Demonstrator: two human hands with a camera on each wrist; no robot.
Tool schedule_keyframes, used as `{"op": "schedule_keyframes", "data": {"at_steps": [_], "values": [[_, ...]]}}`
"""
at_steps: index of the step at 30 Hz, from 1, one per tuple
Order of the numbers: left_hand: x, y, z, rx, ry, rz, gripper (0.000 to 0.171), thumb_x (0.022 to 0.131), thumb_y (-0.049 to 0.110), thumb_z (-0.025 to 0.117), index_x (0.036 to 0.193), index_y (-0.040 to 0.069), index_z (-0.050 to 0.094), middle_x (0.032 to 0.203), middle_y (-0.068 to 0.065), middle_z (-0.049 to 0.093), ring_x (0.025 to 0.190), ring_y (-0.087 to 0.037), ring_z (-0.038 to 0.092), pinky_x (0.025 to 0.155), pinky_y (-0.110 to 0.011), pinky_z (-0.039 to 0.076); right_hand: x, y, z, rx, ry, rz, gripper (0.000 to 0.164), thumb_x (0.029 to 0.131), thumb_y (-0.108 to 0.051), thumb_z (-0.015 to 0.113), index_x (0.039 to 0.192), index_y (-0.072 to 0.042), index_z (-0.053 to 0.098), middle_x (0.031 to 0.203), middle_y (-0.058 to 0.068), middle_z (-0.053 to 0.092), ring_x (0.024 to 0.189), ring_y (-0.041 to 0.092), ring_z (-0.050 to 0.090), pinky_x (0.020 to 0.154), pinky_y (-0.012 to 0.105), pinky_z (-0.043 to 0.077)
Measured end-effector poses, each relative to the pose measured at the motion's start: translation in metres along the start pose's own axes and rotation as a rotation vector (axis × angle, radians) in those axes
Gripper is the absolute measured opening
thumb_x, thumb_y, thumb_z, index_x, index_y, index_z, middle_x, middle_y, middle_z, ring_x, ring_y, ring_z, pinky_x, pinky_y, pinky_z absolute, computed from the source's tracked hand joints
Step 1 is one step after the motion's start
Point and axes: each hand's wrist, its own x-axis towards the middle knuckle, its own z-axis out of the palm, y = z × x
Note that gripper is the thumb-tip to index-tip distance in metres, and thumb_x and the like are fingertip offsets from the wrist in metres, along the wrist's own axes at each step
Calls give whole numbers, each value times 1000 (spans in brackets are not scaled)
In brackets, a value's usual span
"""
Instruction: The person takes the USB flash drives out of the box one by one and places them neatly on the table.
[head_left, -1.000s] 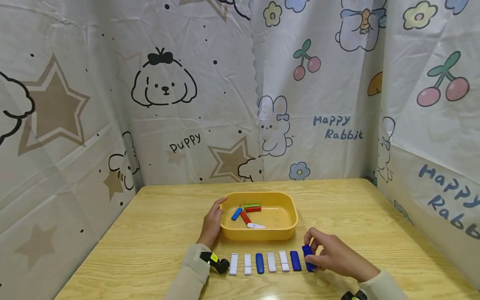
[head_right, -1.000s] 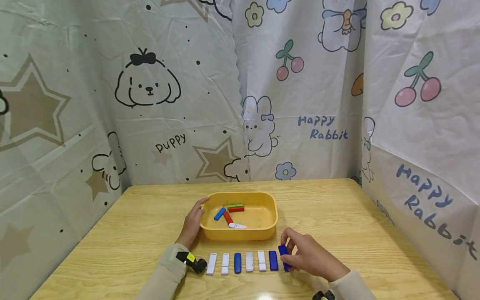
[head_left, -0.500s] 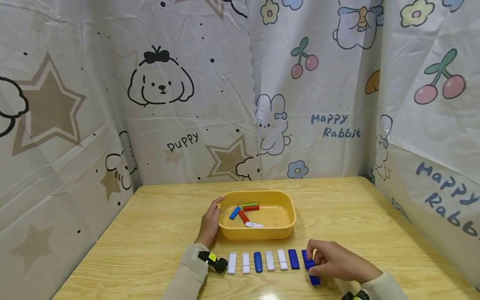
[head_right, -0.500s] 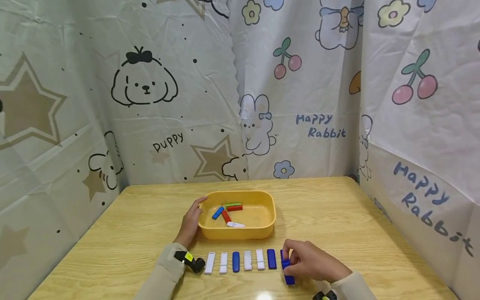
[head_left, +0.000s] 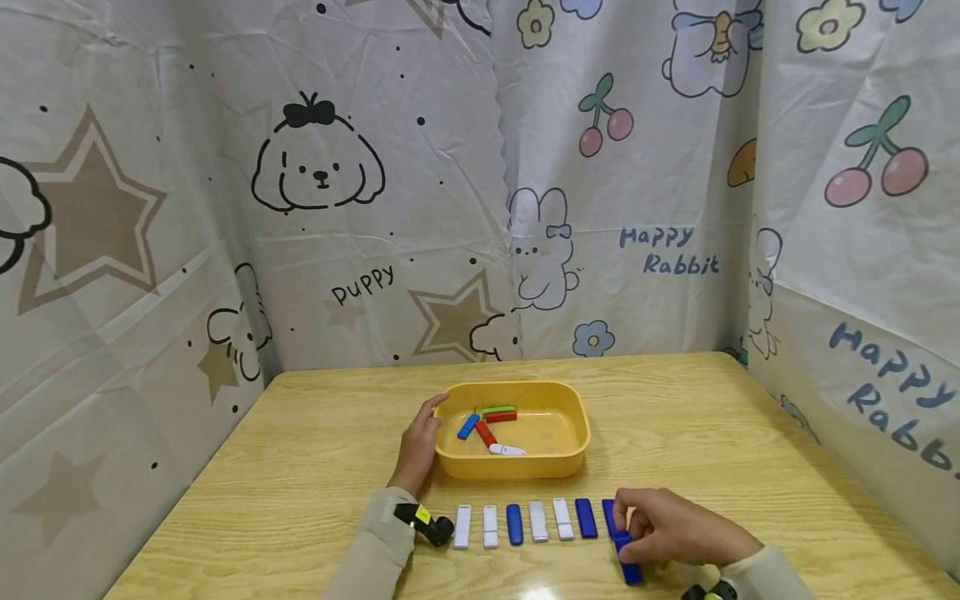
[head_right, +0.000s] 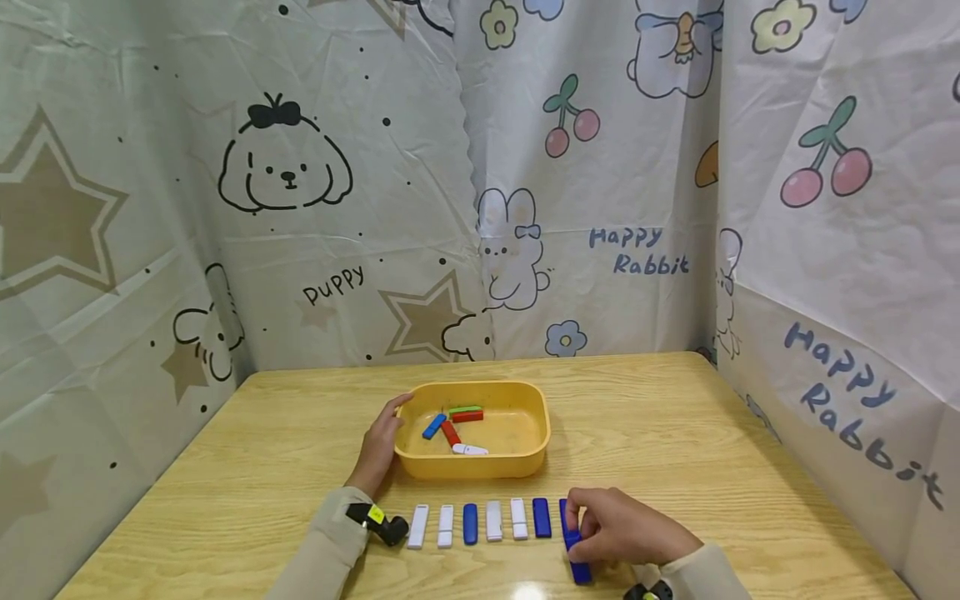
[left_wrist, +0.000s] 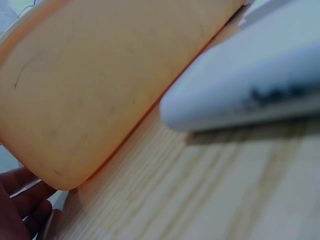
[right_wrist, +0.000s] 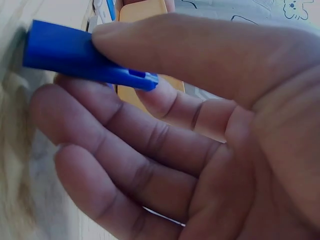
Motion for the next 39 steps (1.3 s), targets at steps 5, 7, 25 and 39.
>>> {"op": "schedule_keyframes", "data": {"at_steps": [5,7,25,39], "values": [[0,0,0,8,1,-8,42,98,14,38,136,24,54,145,-5,47,137,-28,37,111,-52,26,5,17,-3,-50,-17,-21,26,82,-25,76,94,-14,56,76,-3,61,64,10,55,54,24,45],[-1,0,0,13,4,-9,42,98,14,38,136,24,54,145,-5,48,136,-27,38,111,-51,27,10,36,-4,-66,-12,-29,25,82,-28,75,94,-16,57,78,-2,60,66,11,54,54,24,44],[-2,-2,1,5,5,-25,41,98,16,39,136,25,54,144,-4,48,136,-27,38,111,-51,28,-1,11,1,-18,-38,1,25,81,-28,76,89,-11,59,68,-5,55,58,7,49,50,20,37],[-1,2,1,2,1,-32,42,98,16,38,136,24,53,145,-4,47,137,-28,36,111,-51,26,-2,4,6,-31,-11,82,21,82,-22,75,87,-9,59,67,-2,55,56,8,47,49,19,35]]}}
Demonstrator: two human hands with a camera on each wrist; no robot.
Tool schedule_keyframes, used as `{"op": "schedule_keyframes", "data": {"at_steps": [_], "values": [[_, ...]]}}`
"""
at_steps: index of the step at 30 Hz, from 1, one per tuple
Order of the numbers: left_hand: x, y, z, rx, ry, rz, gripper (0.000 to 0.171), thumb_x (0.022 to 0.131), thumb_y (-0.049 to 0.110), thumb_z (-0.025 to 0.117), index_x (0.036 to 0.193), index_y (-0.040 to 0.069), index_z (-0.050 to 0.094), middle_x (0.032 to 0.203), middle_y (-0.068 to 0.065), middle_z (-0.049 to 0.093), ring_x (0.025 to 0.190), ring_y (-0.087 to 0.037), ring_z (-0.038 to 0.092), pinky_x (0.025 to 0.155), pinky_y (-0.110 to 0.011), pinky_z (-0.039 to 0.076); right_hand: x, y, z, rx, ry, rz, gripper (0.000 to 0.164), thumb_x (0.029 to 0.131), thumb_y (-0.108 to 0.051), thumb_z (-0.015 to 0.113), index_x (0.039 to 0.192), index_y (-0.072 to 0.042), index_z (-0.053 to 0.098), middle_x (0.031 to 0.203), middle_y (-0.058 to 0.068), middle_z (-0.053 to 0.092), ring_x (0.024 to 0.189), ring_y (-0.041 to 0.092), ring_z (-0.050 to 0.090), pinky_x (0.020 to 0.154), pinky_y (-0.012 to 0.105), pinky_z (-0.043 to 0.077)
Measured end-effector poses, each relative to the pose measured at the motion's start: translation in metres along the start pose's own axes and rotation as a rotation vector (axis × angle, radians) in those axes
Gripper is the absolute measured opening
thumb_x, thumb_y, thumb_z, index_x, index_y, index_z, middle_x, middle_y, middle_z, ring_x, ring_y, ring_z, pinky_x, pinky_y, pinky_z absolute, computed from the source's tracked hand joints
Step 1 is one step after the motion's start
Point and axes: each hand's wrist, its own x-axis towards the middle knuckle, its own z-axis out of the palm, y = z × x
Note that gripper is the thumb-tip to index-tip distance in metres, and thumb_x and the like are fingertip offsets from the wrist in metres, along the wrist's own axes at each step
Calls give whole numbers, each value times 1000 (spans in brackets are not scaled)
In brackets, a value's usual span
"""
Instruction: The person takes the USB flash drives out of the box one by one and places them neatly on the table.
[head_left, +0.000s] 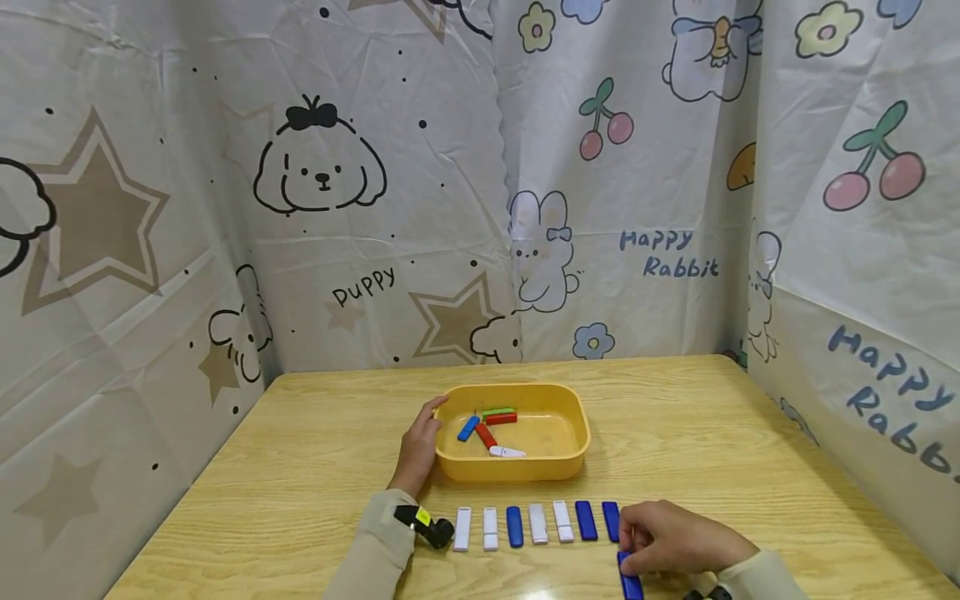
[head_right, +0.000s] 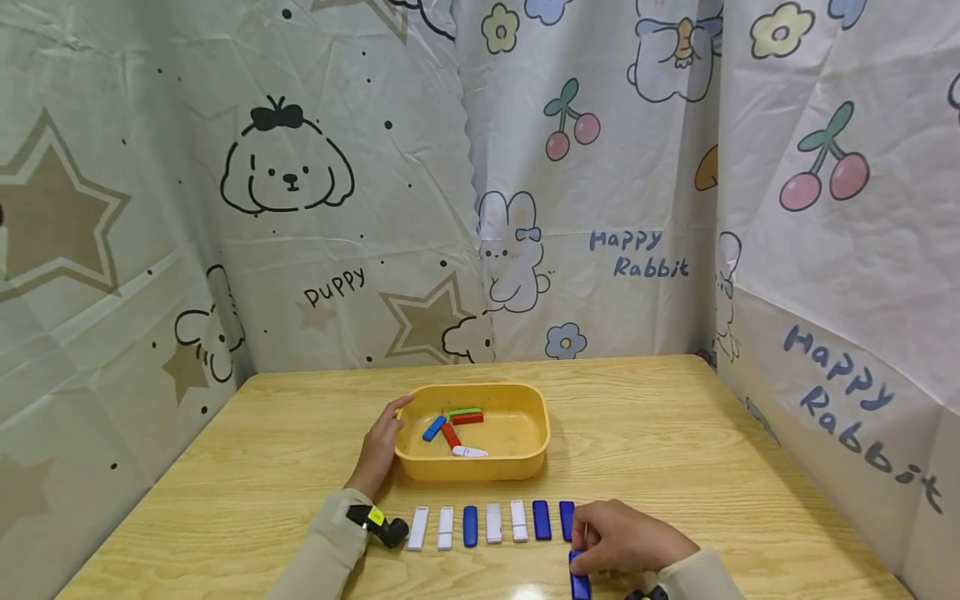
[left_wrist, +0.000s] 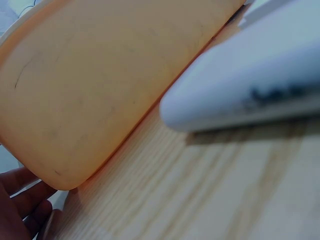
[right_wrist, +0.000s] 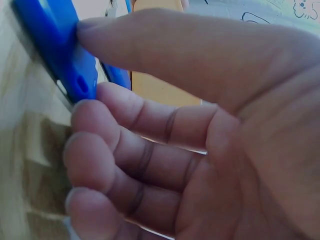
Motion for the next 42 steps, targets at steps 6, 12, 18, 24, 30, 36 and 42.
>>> {"op": "schedule_keyframes", "data": {"at_steps": [6,12,18,24,30,36,42], "values": [[1,-1,0,-5,0,11,42,98,15,39,136,24,54,145,-4,47,137,-28,37,111,-51,26,0,1,0,-21,5,8,21,83,-22,75,87,-9,59,67,-3,55,56,8,47,50,18,36],[1,-2,0,-3,1,11,41,98,16,40,135,25,54,144,-4,48,136,-27,38,111,-51,27,-2,2,-1,-21,4,-12,23,82,-25,75,86,-10,59,66,-5,55,55,6,46,49,18,34],[2,-2,0,0,0,10,41,98,16,39,135,25,54,144,-4,48,136,-27,39,111,-51,28,1,17,-6,-68,-34,-25,25,84,-35,73,81,-15,60,66,-9,54,56,4,47,49,19,36],[2,-2,-2,12,-4,21,42,98,15,39,136,24,53,145,-5,47,136,-29,39,110,-52,28,2,22,-5,-93,-61,56,29,81,-42,73,70,-18,62,62,-10,54,54,5,47,46,22,33],[1,-2,-2,7,-4,28,42,98,14,39,136,24,54,144,-6,48,135,-29,39,110,-52,28,0,15,0,-44,-43,76,26,79,-32,77,68,-12,64,60,-7,53,52,8,43,46,21,28],[1,-2,-2,9,-3,34,41,98,15,39,136,24,54,144,-5,48,135,-28,40,110,-53,29,19,63,-1,-32,-90,28,28,77,-40,78,70,-17,65,61,-8,56,51,7,45,43,23,29],[1,-2,-2,3,-5,22,41,98,15,39,136,24,54,145,-5,47,136,-29,38,110,-52,28,14,46,-2,-68,-91,37,28,78,-42,76,72,-19,64,62,-10,54,52,4,44,45,20,30]]}}
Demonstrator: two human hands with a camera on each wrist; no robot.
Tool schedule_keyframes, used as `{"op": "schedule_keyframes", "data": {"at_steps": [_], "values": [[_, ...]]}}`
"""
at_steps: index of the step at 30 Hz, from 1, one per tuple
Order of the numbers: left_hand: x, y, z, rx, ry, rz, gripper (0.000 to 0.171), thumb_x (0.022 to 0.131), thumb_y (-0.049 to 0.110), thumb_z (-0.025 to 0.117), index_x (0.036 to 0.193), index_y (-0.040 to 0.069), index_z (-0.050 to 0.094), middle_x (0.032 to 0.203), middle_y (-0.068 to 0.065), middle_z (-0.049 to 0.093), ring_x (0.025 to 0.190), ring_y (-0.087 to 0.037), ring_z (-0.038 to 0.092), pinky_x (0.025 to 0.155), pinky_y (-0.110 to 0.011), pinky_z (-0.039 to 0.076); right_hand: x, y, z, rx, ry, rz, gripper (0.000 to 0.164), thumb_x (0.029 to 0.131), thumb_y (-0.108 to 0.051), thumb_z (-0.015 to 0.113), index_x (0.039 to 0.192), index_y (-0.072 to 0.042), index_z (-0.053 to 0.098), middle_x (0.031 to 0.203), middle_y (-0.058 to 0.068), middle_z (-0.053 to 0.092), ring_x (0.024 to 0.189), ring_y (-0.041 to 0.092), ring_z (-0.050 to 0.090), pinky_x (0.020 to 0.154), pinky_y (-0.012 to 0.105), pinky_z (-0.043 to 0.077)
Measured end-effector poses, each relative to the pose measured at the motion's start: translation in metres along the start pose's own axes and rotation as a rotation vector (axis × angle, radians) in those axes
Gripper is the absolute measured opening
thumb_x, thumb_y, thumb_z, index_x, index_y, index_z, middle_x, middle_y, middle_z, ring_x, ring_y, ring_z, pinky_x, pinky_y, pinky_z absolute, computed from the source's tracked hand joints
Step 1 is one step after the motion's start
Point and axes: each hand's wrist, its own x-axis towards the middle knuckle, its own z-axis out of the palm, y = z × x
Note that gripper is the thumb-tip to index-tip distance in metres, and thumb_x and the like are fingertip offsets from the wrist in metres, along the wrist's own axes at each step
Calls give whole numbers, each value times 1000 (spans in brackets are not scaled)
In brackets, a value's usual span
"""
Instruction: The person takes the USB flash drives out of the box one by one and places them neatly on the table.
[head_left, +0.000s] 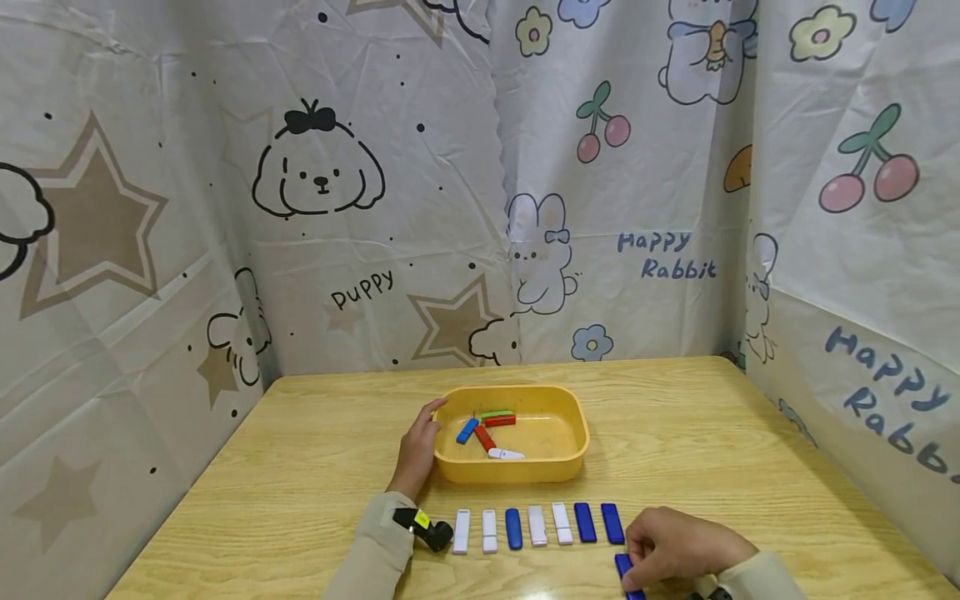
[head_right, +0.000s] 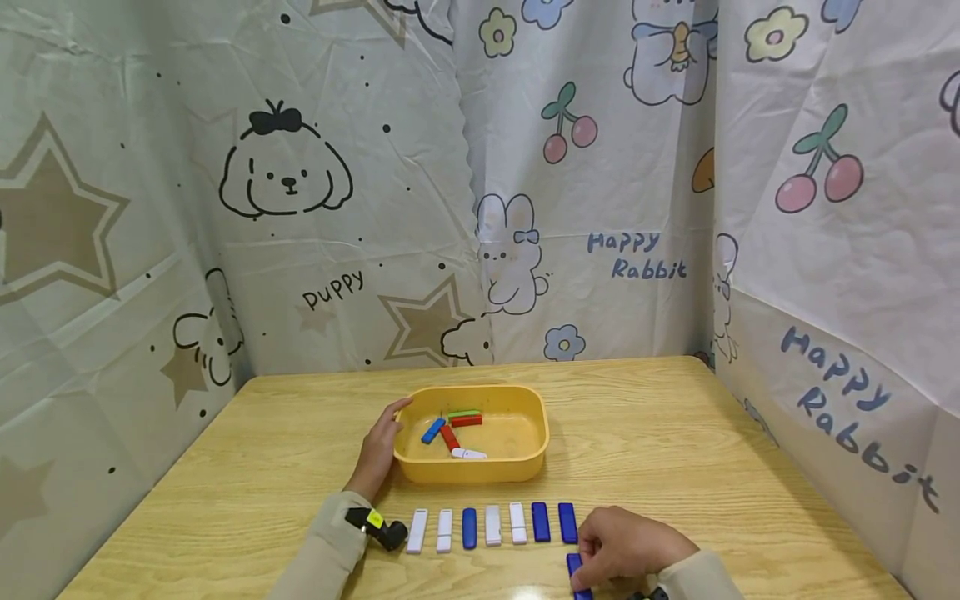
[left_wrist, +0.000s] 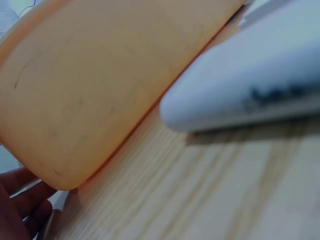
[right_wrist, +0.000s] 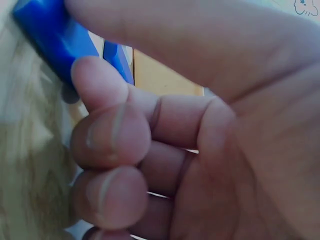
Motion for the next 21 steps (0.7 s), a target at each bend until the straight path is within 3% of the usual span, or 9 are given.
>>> {"op": "schedule_keyframes", "data": {"at_steps": [4,6,11,14,21], "values": [[0,0,0,0,-4,-8,42,98,17,39,136,25,53,146,-5,46,137,-29,37,111,-52,27,9,23,1,38,-1,-17,27,76,-43,77,73,-19,64,63,-11,55,52,3,45,45,20,30],[0,0,0,0,-5,-9,42,98,17,38,136,24,53,146,-5,46,137,-29,37,111,-52,27,9,23,0,18,-3,-15,27,78,-44,76,73,-20,64,63,-11,55,52,3,46,45,20,32],[2,-1,0,-1,6,2,41,98,16,39,136,24,54,145,-6,47,136,-30,38,110,-53,27,-8,-20,-3,-18,32,28,27,81,-41,74,74,-17,63,64,-7,55,54,8,46,47,22,33],[2,-1,0,-6,8,3,41,98,16,39,135,24,54,145,-5,47,136,-30,39,110,-53,28,-17,-41,-4,4,56,8,25,83,-35,73,75,-14,62,64,-7,55,55,8,46,48,21,34],[0,1,0,-2,1,-12,41,99,16,39,135,25,54,145,-6,47,134,-30,40,109,-53,29,-16,-55,-7,-28,127,-5,22,85,-32,72,78,-14,61,66,-6,54,57,9,47,50,21,35]]}}
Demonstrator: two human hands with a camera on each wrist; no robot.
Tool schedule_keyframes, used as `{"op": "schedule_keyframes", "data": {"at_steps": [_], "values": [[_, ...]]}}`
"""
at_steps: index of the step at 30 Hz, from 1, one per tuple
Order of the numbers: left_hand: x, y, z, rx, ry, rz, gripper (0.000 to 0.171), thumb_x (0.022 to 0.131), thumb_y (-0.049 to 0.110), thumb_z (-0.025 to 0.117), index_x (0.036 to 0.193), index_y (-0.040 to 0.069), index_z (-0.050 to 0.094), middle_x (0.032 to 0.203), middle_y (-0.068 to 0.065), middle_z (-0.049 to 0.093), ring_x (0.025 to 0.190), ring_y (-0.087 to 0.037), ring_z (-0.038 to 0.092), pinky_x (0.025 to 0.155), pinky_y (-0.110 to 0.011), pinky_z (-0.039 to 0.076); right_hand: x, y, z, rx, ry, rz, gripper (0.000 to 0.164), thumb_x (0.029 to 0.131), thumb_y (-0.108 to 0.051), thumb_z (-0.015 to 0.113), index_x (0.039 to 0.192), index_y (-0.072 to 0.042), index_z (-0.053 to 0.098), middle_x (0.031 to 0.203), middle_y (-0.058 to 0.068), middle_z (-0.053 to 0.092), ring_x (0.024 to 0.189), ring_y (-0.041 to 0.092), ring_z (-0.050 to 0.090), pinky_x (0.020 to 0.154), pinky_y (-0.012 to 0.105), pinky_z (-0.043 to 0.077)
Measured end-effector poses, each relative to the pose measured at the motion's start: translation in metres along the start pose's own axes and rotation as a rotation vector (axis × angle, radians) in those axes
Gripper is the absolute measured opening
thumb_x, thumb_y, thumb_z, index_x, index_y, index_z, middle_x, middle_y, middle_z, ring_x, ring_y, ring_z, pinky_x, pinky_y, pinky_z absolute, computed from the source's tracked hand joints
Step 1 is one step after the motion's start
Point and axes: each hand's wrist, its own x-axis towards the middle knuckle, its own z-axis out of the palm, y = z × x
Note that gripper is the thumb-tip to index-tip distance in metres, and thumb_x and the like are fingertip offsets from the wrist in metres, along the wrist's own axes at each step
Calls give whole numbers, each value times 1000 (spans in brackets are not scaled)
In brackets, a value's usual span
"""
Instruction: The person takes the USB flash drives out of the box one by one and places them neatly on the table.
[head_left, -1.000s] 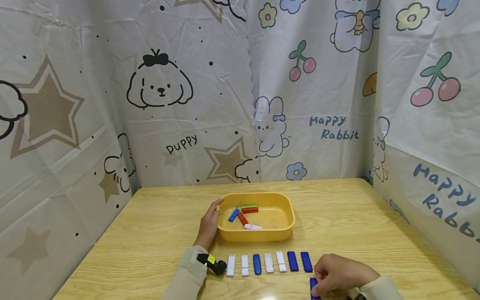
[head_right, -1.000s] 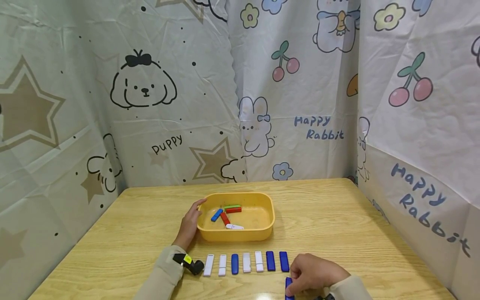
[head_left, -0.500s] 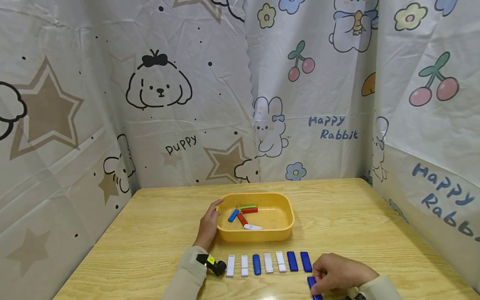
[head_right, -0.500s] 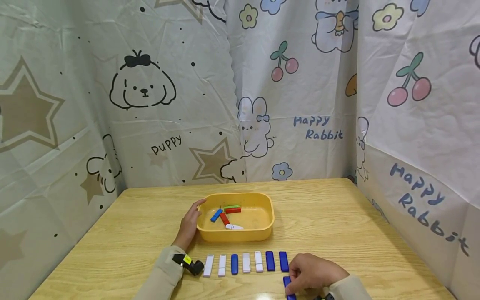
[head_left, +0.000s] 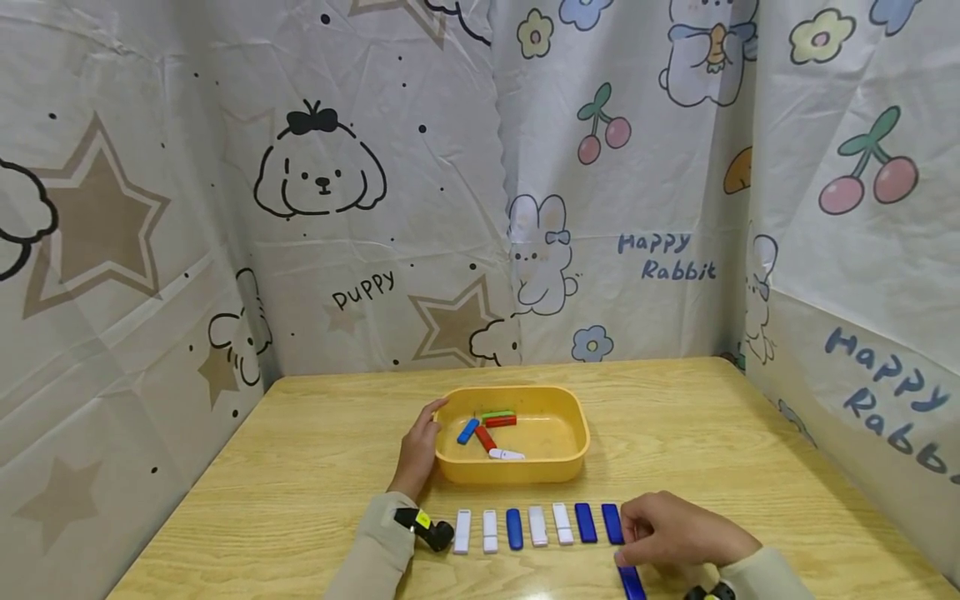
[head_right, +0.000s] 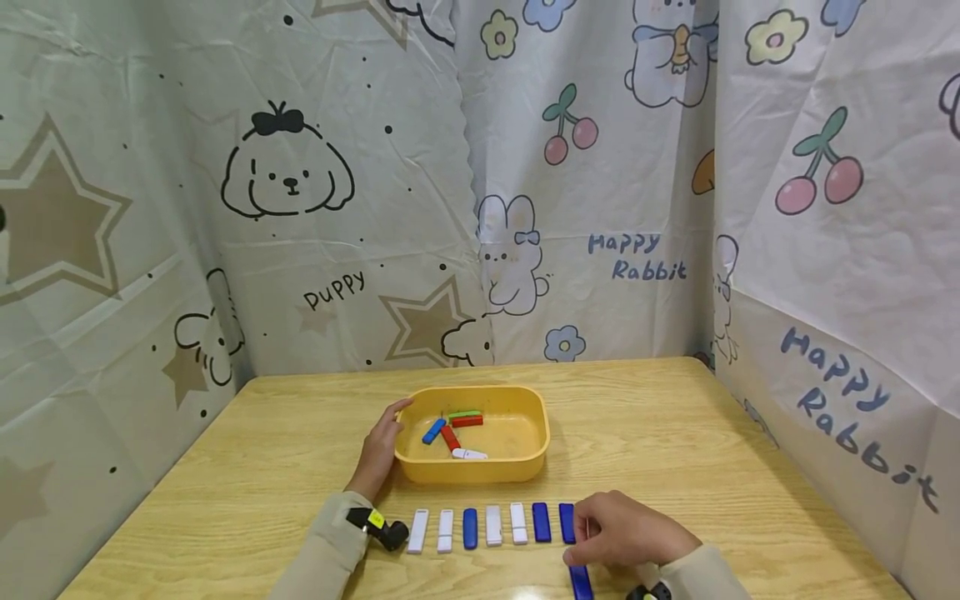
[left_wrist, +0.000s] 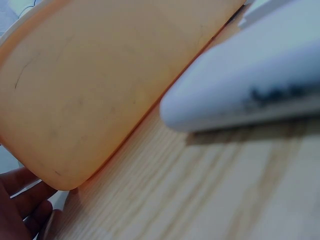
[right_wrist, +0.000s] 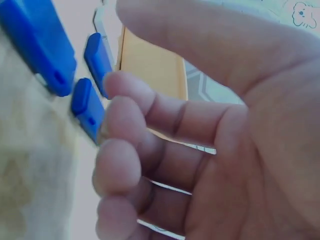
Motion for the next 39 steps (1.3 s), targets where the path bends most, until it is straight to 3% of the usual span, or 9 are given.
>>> {"op": "schedule_keyframes", "data": {"at_steps": [14,23,34,39], "values": [[0,0,0,6,8,4,41,98,15,39,135,24,54,144,-7,48,133,-30,42,109,-53,30,28,-32,-15,-132,108,-154,17,88,-33,69,84,-19,61,68,-8,57,58,5,48,52,20,40],[-1,-2,-1,1,14,19,41,98,16,39,135,25,55,142,-6,50,132,-28,43,108,-52,32,50,-53,-25,-222,197,-236,13,89,-29,68,87,-18,62,72,-6,59,63,11,52,56,25,45],[0,-1,0,-13,9,14,41,98,14,39,135,23,54,143,-6,49,132,-28,42,109,-52,30,89,-62,-34,-302,300,-216,12,89,-23,68,91,-14,62,77,-5,60,67,13,55,60,27,48],[-1,0,-1,-14,10,13,41,98,14,40,135,23,55,143,-6,49,134,-28,41,109,-52,29,110,-62,-34,-338,301,-182,14,88,-19,69,96,-9,64,82,-2,62,71,13,55,65,31,49]]}}
